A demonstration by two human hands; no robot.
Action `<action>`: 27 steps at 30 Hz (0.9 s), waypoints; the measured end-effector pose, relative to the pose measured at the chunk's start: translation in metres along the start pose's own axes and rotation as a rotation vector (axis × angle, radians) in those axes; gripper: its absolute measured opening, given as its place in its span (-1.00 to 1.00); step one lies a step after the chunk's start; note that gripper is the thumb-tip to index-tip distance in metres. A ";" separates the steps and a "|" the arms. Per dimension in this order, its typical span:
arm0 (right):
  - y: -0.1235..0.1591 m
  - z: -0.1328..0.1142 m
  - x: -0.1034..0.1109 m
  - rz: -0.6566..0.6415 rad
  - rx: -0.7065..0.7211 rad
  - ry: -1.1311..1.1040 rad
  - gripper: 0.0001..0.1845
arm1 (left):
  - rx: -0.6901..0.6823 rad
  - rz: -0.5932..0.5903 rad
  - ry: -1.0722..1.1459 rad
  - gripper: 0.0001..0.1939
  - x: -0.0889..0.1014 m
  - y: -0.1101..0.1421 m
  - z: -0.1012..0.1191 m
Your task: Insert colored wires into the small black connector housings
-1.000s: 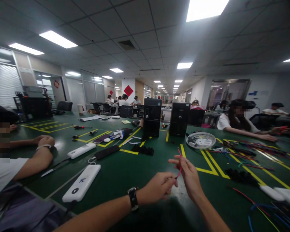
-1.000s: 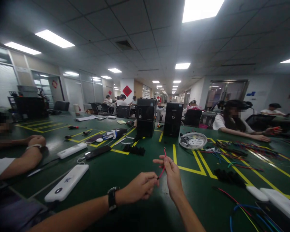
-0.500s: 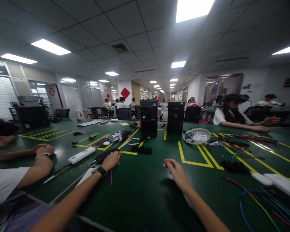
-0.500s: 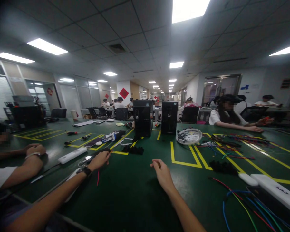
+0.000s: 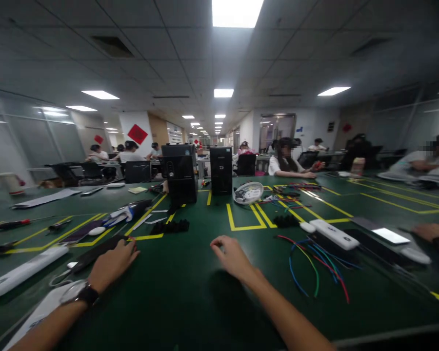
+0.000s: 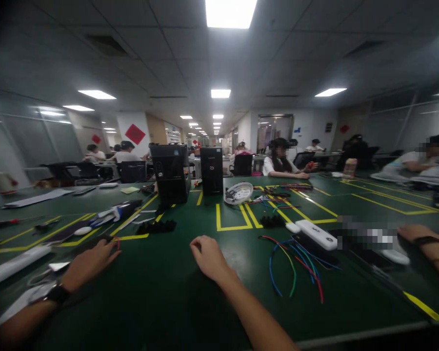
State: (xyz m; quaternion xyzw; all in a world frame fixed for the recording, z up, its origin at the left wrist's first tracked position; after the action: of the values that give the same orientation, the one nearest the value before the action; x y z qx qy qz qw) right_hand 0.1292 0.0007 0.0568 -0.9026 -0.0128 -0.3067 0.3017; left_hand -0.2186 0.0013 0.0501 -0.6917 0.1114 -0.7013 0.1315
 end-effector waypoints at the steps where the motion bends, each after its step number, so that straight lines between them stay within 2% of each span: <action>1: 0.004 0.004 0.014 -0.001 0.013 0.085 -0.77 | -0.061 0.023 -0.005 -0.60 0.000 -0.003 0.008; 4: 0.017 0.034 0.074 0.004 -0.042 0.366 -0.78 | -0.238 0.051 0.167 -0.61 0.000 -0.007 0.049; 7: 0.026 0.084 0.140 0.035 -0.221 0.629 -0.74 | -0.338 0.013 0.386 -0.67 -0.005 -0.003 0.111; 9: 0.030 0.114 0.169 -0.002 -0.303 0.765 -0.71 | -0.394 -0.003 0.497 -0.68 -0.011 0.000 0.159; 10: 0.032 0.126 0.177 -0.024 -0.320 0.806 -0.70 | -0.439 -0.005 0.540 -0.68 -0.014 0.002 0.184; 12: 0.034 0.143 0.180 -0.063 -0.321 0.854 -0.68 | -0.502 0.008 0.605 -0.68 -0.022 0.002 0.230; 16: 0.035 0.164 0.169 -0.052 -0.283 0.928 -0.76 | -0.561 0.063 0.725 -0.68 -0.036 -0.015 0.308; 20: 0.035 0.179 0.175 0.072 -0.286 0.892 -0.77 | -0.589 0.100 0.791 -0.69 -0.045 -0.057 0.376; 24: 0.040 0.192 0.195 0.223 -0.357 0.812 -0.77 | -0.566 0.058 0.821 -0.66 -0.056 -0.105 0.446; 27: 0.043 0.198 0.202 0.291 -0.411 0.814 -0.75 | -0.606 0.015 0.840 -0.64 -0.062 -0.126 0.493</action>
State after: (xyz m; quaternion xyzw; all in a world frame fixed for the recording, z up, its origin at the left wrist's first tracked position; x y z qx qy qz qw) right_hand 0.4099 0.0420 0.0224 -0.7424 0.2938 -0.5863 0.1373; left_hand 0.2710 0.1530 0.0430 -0.3567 0.3578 -0.8538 -0.1257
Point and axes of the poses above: each hand's wrist, its own y-axis away from the middle knuckle, its own x-axis out of the back of the hand, z = x × y, the point moved 5 cm from there along -y, towards the middle knuckle, and after that the axes turned 9 degrees about z, right-handed, at the moved point
